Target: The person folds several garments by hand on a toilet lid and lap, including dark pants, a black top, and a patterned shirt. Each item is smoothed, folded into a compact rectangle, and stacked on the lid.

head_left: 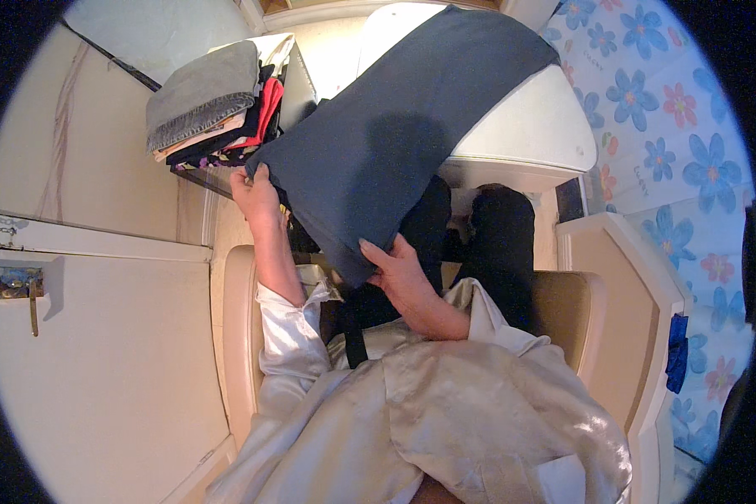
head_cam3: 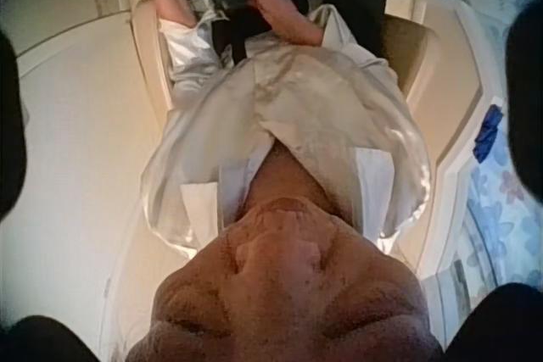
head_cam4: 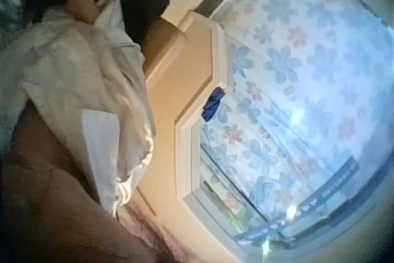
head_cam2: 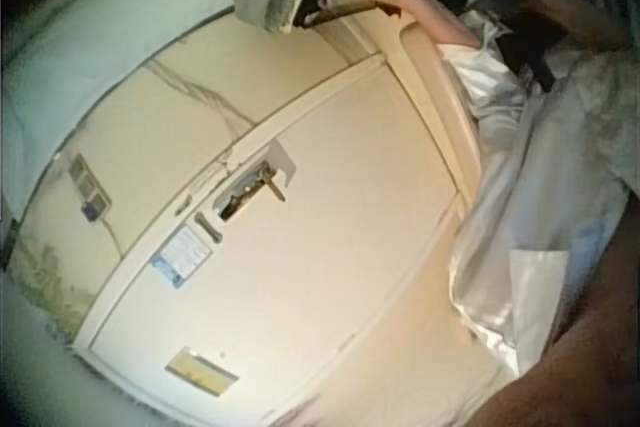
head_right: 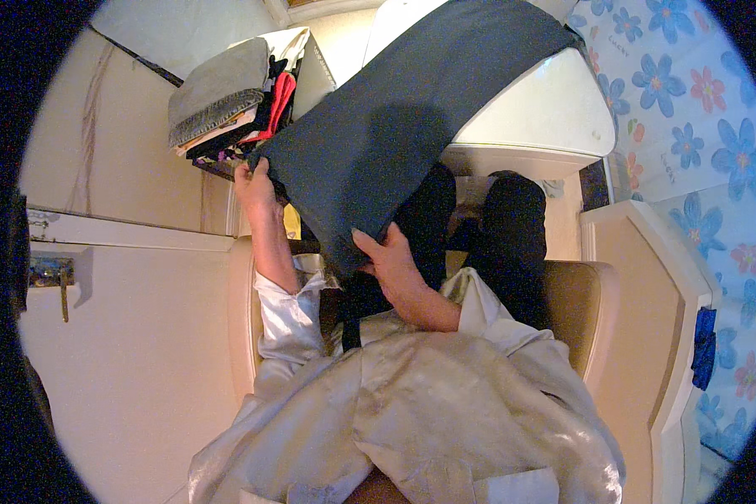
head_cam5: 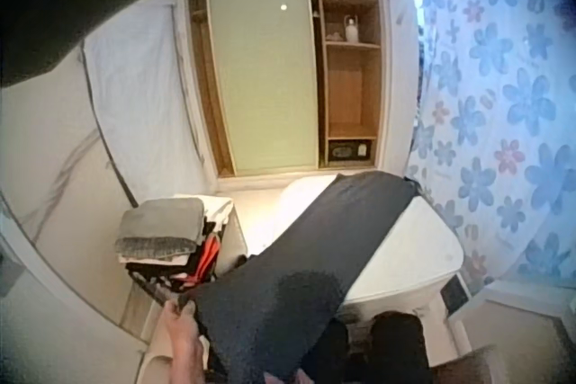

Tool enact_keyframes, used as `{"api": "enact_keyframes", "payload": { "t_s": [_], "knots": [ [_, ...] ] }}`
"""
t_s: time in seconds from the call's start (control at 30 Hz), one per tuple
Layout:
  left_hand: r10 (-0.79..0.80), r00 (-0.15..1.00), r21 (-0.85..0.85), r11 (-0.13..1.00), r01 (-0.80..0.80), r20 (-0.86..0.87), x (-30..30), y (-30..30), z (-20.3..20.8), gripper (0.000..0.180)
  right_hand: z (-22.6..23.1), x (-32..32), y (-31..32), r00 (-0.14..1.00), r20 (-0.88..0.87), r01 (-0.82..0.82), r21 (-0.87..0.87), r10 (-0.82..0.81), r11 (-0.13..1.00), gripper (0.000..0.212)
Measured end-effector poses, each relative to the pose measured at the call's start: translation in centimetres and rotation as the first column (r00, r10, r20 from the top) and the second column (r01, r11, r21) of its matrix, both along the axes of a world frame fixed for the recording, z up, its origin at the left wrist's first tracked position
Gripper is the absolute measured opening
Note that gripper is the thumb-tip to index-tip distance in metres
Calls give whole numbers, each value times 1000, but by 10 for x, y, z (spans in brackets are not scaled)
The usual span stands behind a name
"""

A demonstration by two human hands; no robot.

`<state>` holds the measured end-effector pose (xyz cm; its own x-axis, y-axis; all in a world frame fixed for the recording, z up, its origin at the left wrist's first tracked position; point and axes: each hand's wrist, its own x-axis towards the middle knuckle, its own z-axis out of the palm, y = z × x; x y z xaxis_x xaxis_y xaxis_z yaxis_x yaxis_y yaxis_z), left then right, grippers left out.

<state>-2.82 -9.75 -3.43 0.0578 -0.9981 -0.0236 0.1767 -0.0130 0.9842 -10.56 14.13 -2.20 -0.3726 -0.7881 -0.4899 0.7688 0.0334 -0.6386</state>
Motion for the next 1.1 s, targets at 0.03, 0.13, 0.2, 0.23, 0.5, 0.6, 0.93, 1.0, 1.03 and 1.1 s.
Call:
{"api": "enact_keyframes", "payload": {
  "t_s": [0.03, 0.13, 0.2, 0.23, 0.5, 0.6, 0.93, 1.0, 1.03, 1.1],
  "knots": [
    [0, 1000, -5, 1000, 0, 11, 0, 3, 2, 16, 0, 0, 2, 999, -39, 37, -12, -38, 999, 42],
    [-16, 1000, 2, 1000, 16, 21, 2, 8, 3, 17, 5, -8, 13, 978, -189, 99, 26, -92, 995, 57],
    [-35, 999, 21, 999, 35, 33, 1, 14, 3, 17, 2, -20, 21, 937, -343, 79, 43, -60, 996, 63],
    [-46, 998, 34, 998, 45, 46, 2, 20, 5, 17, 3, -23, 25, 908, -417, 73, 54, -43, 996, 65],
    [-114, 975, 23, 993, 112, 190, 13, 35, -31, 21, 24, -3, 46, 769, -609, -203, 55, 194, 978, 31],
    [-107, 953, 8, 994, 109, 284, 12, 44, -30, 21, 18, 0, 48, 757, -626, -205, 45, 188, 978, 33],
    [-177, 984, 99, 980, 173, 34, 15, 47, -37, 21, 12, -14, 60, 620, -784, -43, -1, 26, 999, 30],
    [-199, 980, 104, 975, 198, -3, 16, 49, -36, 21, 20, -18, 63, 642, -764, -4, 75, 60, 997, 23],
    [-197, 980, 100, 975, 196, -3, 16, 51, -37, 20, 16, -18, 63, 612, -791, 16, 37, 20, 999, 20],
    [-194, 981, 91, 977, 194, -5, 15, 55, -36, 20, 6, -20, 62, 545, -836, 53, -41, -63, 998, 17]
  ]
}}
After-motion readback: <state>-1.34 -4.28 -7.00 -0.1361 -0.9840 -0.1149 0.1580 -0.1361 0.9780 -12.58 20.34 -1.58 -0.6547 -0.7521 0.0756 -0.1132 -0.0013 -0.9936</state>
